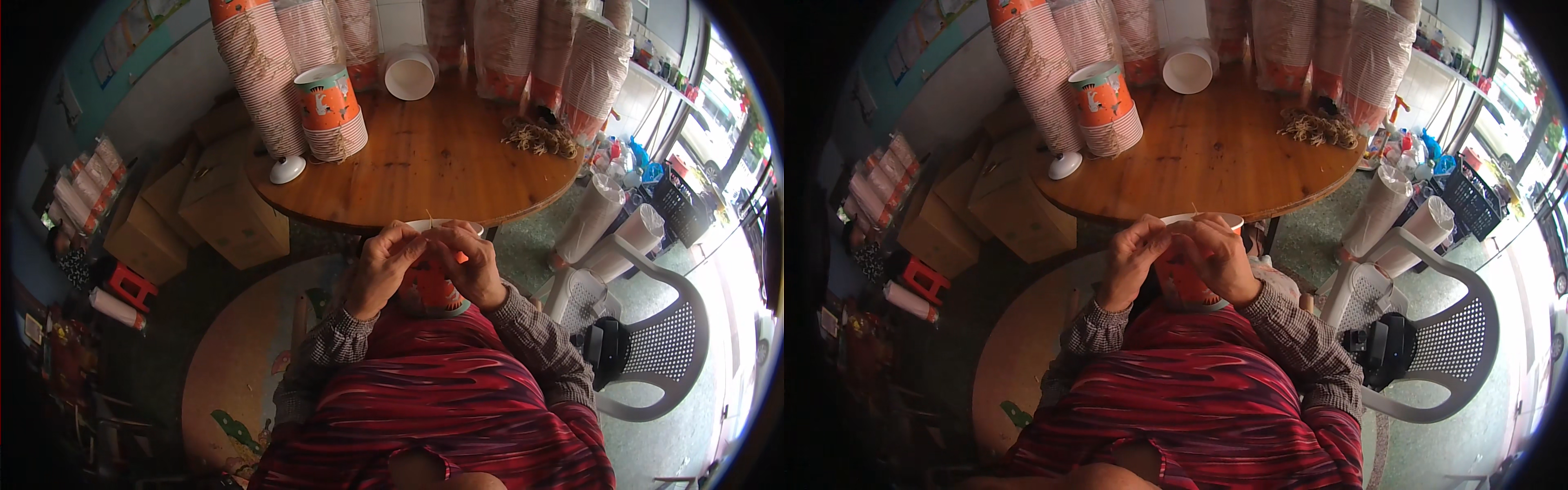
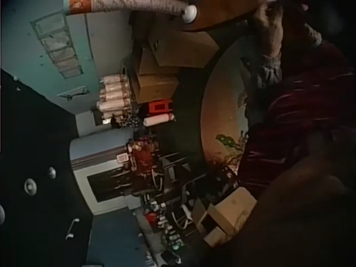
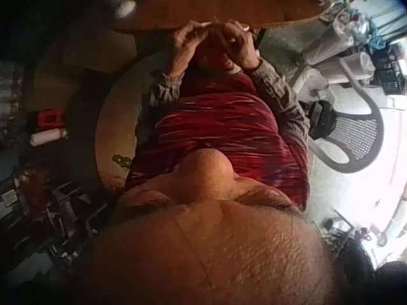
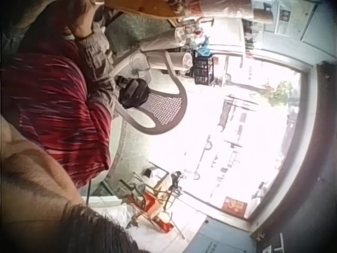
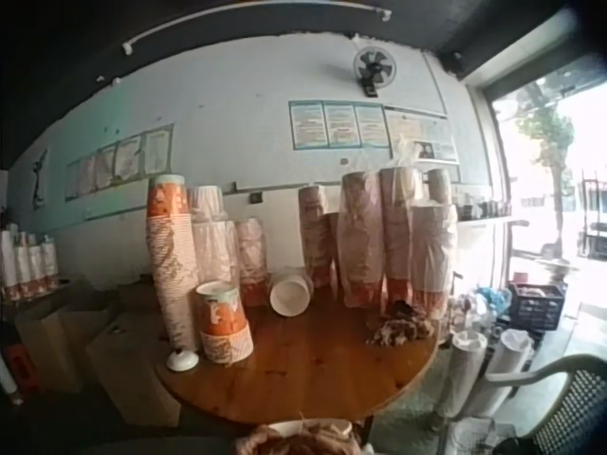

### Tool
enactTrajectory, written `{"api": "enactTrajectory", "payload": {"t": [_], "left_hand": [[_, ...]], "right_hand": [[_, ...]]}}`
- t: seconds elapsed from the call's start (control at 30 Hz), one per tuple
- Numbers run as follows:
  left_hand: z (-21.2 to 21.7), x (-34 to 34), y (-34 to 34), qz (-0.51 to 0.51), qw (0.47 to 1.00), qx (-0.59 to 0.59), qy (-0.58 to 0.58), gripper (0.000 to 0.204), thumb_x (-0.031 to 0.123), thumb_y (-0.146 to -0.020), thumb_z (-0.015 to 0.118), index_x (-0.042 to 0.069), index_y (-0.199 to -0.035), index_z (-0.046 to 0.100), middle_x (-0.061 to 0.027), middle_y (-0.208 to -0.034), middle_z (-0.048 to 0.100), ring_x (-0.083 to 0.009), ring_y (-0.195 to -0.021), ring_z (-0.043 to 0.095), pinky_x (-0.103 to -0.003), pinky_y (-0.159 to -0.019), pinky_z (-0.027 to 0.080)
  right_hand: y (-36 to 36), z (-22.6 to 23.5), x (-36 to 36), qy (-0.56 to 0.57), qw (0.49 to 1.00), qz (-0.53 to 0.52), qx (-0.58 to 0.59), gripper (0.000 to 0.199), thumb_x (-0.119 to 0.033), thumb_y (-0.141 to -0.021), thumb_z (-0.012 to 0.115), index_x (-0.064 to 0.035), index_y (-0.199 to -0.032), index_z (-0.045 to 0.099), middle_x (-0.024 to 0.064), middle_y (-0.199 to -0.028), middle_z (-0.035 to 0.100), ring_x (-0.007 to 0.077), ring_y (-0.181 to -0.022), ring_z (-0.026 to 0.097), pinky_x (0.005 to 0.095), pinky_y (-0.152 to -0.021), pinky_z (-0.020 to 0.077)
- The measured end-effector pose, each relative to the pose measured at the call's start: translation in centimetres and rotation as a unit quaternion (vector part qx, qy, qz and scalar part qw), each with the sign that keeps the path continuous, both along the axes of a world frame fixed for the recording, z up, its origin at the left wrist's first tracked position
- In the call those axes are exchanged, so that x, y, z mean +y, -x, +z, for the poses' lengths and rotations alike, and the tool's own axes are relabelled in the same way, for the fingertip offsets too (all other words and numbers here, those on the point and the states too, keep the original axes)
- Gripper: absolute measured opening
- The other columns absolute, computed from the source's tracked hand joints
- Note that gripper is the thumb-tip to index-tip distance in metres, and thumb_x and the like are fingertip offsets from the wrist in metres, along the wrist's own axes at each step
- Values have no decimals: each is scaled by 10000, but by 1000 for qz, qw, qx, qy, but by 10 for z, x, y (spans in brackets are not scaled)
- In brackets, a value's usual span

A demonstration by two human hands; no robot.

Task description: Threading string handles through pre-punched holes in paper buckets for assembly.

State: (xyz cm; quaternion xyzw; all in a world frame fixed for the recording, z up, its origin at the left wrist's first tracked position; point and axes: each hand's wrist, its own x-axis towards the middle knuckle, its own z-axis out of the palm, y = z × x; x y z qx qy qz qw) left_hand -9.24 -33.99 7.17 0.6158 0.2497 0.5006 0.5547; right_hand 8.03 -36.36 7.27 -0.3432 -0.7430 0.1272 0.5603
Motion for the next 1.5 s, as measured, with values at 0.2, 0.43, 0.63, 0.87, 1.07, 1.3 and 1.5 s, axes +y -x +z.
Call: {"api": "enactTrajectory", "payload": {"t": [0.2,0.43,0.63,0.87,1.07,1.3,1.5], "left_hand": [[4,-3,-1,32,996,44,-64,138,112,-937,606,-23,-961,606,1,-872,589,-53,-812,575,-207,-731,490],[14,-5,-2,28,993,72,-94,74,47,-916,600,-23,-936,611,-13,-875,567,-84,-814,587,-214,-751,497],[5,1,-1,64,986,81,-130,49,19,-897,586,-16,-930,598,-41,-919,548,-100,-846,571,-230,-748,480],[6,0,0,55,987,88,-121,29,3,-844,532,-1,-866,551,-26,-909,525,-84,-817,512,-229,-724,439],[7,1,2,43,986,101,-123,30,10,-835,515,8,-851,540,-23,-935,506,-75,-786,494,-216,-698,425],[7,1,2,41,986,117,-115,36,8,-825,509,10,-838,543,-23,-927,506,-78,-782,495,-221,-696,421],[1,4,1,29,983,120,-135,26,22,-802,518,9,-810,539,-30,-860,501,-101,-764,496,-236,-687,415]], "right_hand": [[-3,-1,1,-61,998,-14,-22,123,14,-844,594,-12,-963,609,138,-881,633,308,-880,604,366,-789,485],[-1,-6,-2,99,992,25,69,64,-8,-906,554,-2,-969,554,118,-825,607,208,-832,616,307,-719,486],[-1,-3,-1,157,977,50,135,45,-59,-956,524,-16,-965,531,41,-812,603,92,-752,587,247,-653,475],[0,-3,-1,92,990,22,109,64,-78,-959,529,-15,-961,530,38,-779,602,89,-715,586,238,-620,474],[-2,-5,1,139,980,38,134,71,-86,-957,537,-17,-946,528,38,-796,614,90,-744,592,239,-655,482],[-4,-2,5,165,964,65,196,83,-90,-959,544,-12,-935,526,44,-826,629,93,-777,600,244,-694,491],[-7,-4,8,188,953,91,218,73,-87,-961,544,-17,-943,539,42,-889,625,93,-847,587,241,-776,489]]}}
